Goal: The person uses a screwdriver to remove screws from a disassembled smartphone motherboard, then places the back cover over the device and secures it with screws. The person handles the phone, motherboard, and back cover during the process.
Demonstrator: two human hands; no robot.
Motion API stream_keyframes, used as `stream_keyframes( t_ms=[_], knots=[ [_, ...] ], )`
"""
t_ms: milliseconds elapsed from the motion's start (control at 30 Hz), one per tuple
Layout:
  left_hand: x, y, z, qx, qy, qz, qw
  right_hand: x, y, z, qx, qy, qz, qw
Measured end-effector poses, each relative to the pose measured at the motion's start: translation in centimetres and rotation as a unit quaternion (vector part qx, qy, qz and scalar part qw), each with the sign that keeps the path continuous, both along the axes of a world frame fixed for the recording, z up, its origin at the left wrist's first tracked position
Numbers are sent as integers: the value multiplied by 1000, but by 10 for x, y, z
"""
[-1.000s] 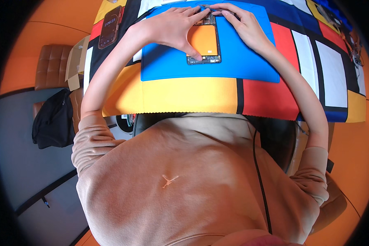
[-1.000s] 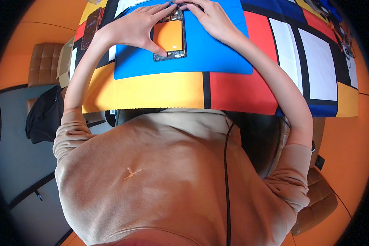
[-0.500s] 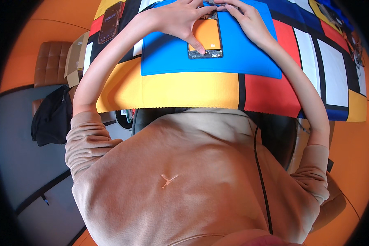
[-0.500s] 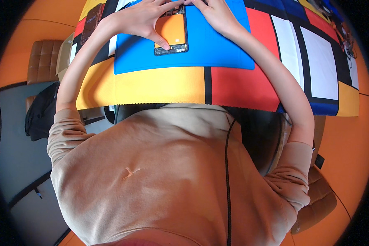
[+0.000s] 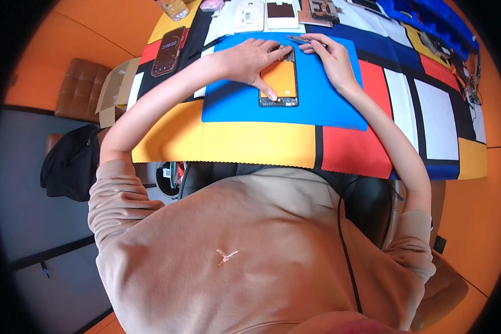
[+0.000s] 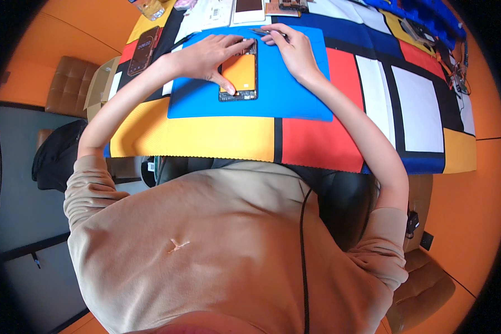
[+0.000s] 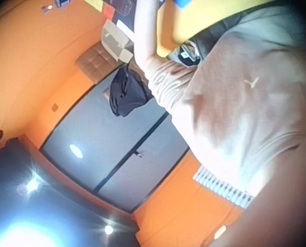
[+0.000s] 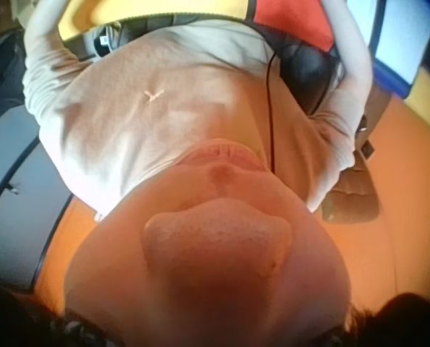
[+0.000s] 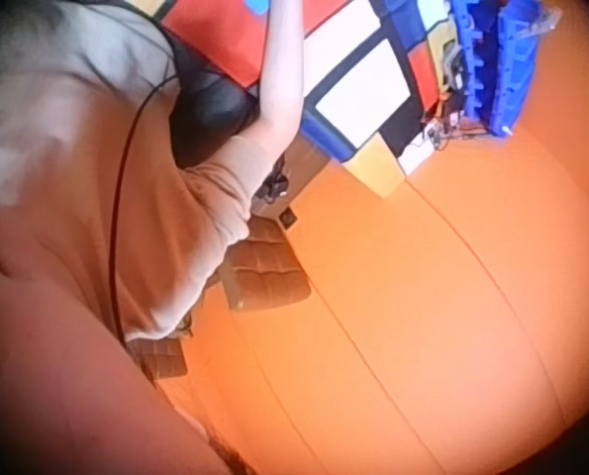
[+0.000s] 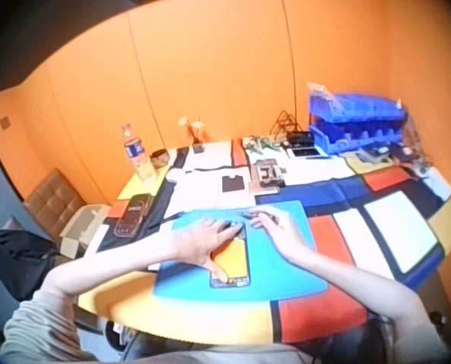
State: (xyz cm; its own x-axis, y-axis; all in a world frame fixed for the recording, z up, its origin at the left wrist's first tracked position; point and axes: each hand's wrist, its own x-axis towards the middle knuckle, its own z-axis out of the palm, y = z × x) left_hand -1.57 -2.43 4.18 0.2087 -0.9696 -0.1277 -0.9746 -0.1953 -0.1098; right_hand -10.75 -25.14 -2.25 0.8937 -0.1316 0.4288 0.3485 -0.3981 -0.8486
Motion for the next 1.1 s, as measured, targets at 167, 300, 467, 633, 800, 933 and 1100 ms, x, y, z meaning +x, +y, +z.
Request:
stream_keyframes(
  t_ms=[167,300,467,633,800,933,1100],
  knots=[
    [45,-5,9,-125,85,46,987,-9,-1,9,82,-47,-88,992],
    [95,-42,6,-161,-82,13,983,-10,0,12,106,-50,-100,988],
    [101,-77,-15,-116,34,0,993,-9,-1,14,128,-53,-110,984],
    [88,-62,-7,-160,-45,-34,986,-9,-3,16,135,-61,-112,983],
    [66,-28,26,-296,-54,-7,954,-8,-5,15,129,-76,-126,981],
    [12,10,29,-504,309,135,795,-8,-6,12,126,-87,-125,980],
    [-74,38,-9,-564,569,286,526,-7,-8,9,124,-101,-116,980]
  ],
)
